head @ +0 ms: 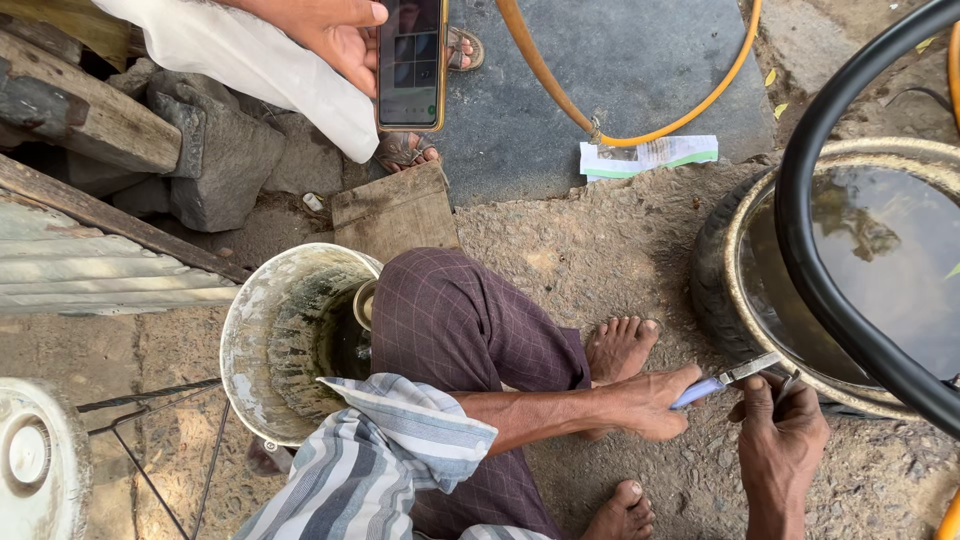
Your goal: The person sits on the ground and uses a pair of pliers and a wrench to tighten a metal fitting on a black pipe connected to a bucket. The person repeatedly adjusts the tools and applies force to secure the connection.
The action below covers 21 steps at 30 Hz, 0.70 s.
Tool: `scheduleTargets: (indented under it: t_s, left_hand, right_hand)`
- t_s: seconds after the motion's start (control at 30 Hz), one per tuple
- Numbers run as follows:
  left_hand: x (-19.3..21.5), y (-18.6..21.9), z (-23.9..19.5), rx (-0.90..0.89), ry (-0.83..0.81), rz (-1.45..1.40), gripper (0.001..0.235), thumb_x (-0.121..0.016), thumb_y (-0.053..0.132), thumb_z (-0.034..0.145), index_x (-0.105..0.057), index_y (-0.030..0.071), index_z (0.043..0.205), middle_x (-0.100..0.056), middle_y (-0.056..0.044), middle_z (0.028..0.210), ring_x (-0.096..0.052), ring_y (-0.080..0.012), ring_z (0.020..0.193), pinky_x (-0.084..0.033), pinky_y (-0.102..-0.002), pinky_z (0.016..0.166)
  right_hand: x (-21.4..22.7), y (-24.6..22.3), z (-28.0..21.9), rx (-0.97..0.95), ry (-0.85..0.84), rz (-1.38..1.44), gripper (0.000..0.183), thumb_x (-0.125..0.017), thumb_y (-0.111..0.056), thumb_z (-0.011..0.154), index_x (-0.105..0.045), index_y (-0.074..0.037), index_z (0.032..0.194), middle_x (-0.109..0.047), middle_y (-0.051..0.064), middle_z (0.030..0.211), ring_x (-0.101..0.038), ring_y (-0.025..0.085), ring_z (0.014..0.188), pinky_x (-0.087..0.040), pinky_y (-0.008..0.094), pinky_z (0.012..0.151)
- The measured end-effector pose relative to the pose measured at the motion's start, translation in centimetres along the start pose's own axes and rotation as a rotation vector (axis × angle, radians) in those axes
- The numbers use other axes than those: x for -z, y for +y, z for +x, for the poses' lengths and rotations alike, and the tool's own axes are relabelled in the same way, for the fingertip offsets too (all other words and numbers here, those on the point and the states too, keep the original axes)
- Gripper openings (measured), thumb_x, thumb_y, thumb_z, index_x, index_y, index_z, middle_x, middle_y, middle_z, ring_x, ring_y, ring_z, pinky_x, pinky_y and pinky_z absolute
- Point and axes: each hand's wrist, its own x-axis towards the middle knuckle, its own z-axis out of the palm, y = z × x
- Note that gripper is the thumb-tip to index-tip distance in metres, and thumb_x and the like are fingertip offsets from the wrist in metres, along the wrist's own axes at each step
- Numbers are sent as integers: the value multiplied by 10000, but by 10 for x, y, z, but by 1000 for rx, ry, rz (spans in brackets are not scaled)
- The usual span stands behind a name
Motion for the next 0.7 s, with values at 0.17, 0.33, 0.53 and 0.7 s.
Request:
scheduleTargets:
  t_s: [0.17, 0.33, 0.53, 0.7]
  left_hand:
    - [2, -2, 2, -34, 43, 27, 423, -589, 64, 755, -440, 8, 1146, -508, -120, 783, -597, -256, 713, -447, -428, 555]
    - [9, 3, 1, -12, 60, 183, 480, -610, 93, 706, -458, 52, 1160, -578, -154, 732, -597, -305, 801, -346, -574, 691]
    - [13, 13, -4, -6, 91, 286, 607, -589, 130, 675, -422, 70, 1255, -566, -180, 682, -652, -367, 731, -347, -554, 847]
    - [20, 22, -11, -47, 192, 467, 573, -616, 146, 699, -447, 120, 1246, -553, -212, 681, -543, -383, 883, -334, -575, 739]
  right_hand:
    - [-1, 0, 1, -13, 1, -35, 165, -650, -169, 1098, -619, -8, 1076, -698, 123, 842, -638, 155, 700, -501, 302, 566]
    - [-2, 0, 1, 7, -9, -10, 149, -640, -162, 1091, -610, -19, 1067, -708, 111, 863, -647, 142, 698, -508, 292, 559]
    - [0, -6, 0, 36, -21, -133, 171, -626, -176, 1094, -647, -20, 1028, -725, 77, 835, -625, 139, 638, -484, 300, 514]
    - [0, -3, 0, 50, -25, -185, 205, -614, -205, 1100, -674, -32, 1008, -704, 71, 787, -587, 131, 586, -468, 303, 475]
